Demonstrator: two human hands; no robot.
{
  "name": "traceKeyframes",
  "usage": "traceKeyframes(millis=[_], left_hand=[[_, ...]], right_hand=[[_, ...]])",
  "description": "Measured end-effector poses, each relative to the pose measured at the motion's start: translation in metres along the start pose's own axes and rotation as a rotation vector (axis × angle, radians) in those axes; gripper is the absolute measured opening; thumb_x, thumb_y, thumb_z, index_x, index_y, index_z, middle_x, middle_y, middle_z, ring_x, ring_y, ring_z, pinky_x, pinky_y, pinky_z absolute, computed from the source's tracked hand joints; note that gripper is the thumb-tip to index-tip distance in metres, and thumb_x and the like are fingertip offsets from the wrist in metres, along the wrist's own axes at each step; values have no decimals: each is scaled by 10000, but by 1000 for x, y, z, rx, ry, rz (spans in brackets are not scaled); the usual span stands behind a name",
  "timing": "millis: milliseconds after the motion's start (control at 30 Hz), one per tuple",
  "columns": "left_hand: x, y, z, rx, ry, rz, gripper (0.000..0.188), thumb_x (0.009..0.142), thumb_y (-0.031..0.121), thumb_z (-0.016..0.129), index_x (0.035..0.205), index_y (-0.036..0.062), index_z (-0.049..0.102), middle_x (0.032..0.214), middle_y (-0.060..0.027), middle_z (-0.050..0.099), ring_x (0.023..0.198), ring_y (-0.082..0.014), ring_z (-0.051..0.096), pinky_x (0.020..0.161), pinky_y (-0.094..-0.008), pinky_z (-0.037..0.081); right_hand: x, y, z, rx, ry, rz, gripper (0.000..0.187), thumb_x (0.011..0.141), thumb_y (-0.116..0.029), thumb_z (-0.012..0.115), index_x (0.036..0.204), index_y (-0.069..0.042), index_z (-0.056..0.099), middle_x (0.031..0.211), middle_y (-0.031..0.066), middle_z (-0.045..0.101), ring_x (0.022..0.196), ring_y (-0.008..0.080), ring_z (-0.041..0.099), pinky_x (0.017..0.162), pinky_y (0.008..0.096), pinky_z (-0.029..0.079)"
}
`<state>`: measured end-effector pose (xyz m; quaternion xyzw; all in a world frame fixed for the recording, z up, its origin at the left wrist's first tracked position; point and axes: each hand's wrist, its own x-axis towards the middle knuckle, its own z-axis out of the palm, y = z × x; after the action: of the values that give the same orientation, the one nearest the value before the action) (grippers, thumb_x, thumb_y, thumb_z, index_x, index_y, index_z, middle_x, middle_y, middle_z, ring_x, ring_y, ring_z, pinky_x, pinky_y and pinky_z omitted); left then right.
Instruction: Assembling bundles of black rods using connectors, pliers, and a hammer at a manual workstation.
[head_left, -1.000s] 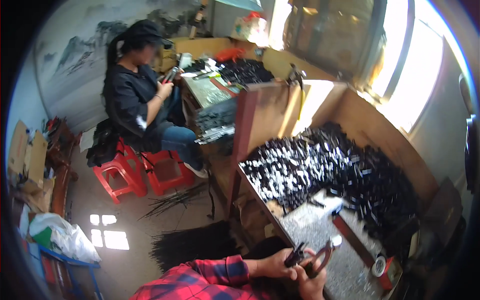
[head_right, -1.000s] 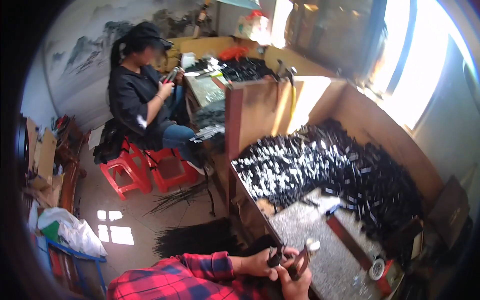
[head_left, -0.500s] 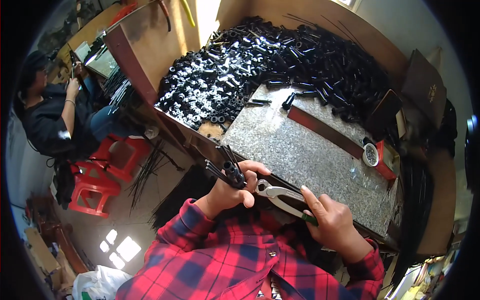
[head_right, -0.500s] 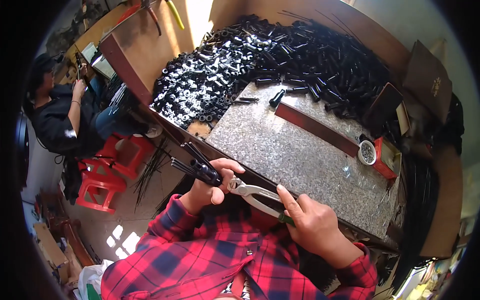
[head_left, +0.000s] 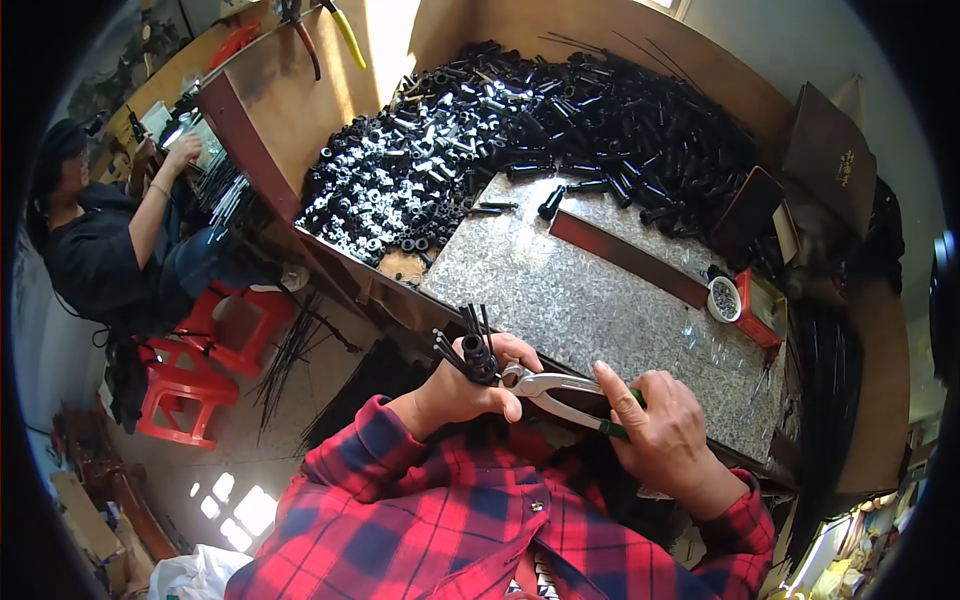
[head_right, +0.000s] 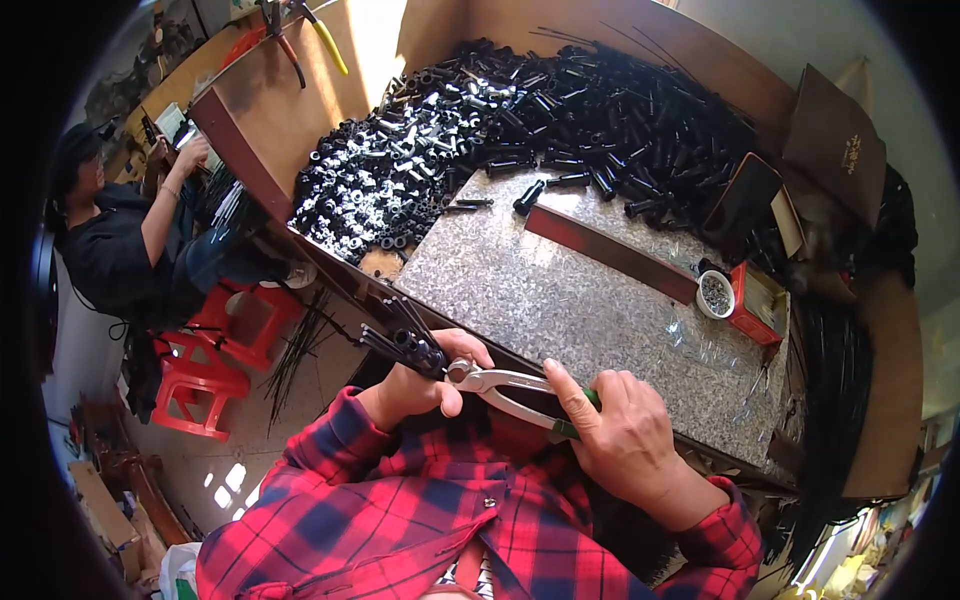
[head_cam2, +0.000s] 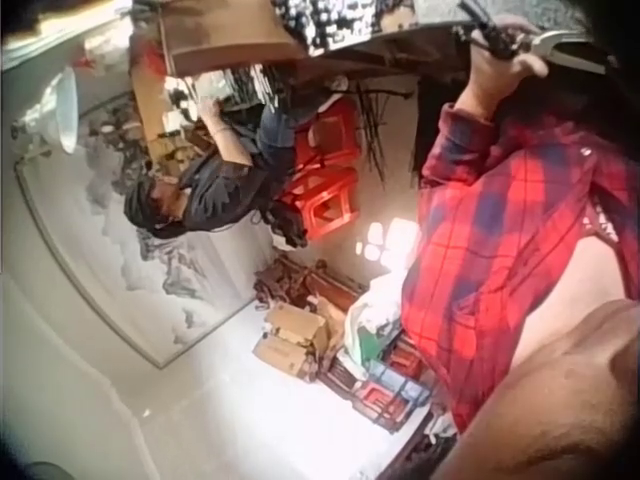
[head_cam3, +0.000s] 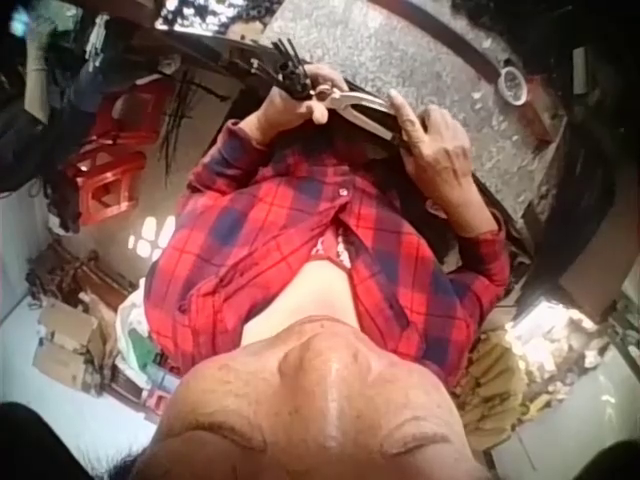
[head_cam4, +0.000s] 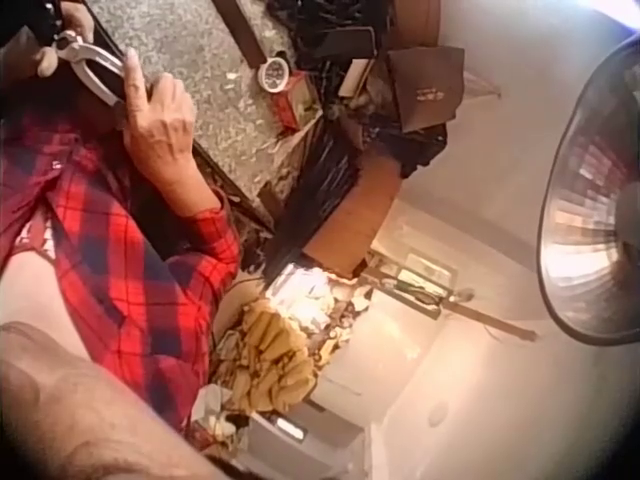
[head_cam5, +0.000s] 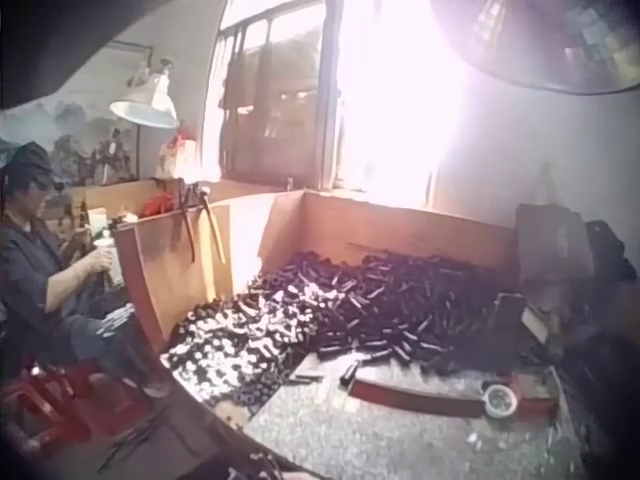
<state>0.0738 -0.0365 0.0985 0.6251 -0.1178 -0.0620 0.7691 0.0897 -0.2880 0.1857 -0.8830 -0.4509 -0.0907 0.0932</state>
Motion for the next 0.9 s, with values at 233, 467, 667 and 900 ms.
traceKeyframes(millis=[233,467,667,900], left_hand=[[-1,2,7,-5,15,-23,777,460,580,807,1008,56,637,881,36,602,806,-63,535,699,-223,427],[0,-1,12,27,69,28,740,463,534,845,997,70,630,800,67,531,720,-37,462,623,-209,369],[3,-5,10,138,94,92,637,507,369,919,982,80,609,791,60,517,718,-38,461,616,-206,364],[-1,-14,-3,28,38,76,517,603,171,897,1001,62,585,754,58,568,713,-27,489,625,-206,409]], right_hand=[[-4,2,-1,-21,-21,9,622,732,-149,653,1333,-109,499,785,82,455,695,245,496,603,373,404],[-5,2,0,24,-44,13,609,721,-57,629,1316,-85,503,754,96,463,628,255,511,543,380,419],[-5,-1,-6,203,-192,108,663,709,-59,640,1346,-83,460,752,108,484,641,279,552,545,397,456],[4,-1,1,124,11,-36,697,691,-72,654,1357,-86,447,747,103,475,619,273,531,524,380,434]])
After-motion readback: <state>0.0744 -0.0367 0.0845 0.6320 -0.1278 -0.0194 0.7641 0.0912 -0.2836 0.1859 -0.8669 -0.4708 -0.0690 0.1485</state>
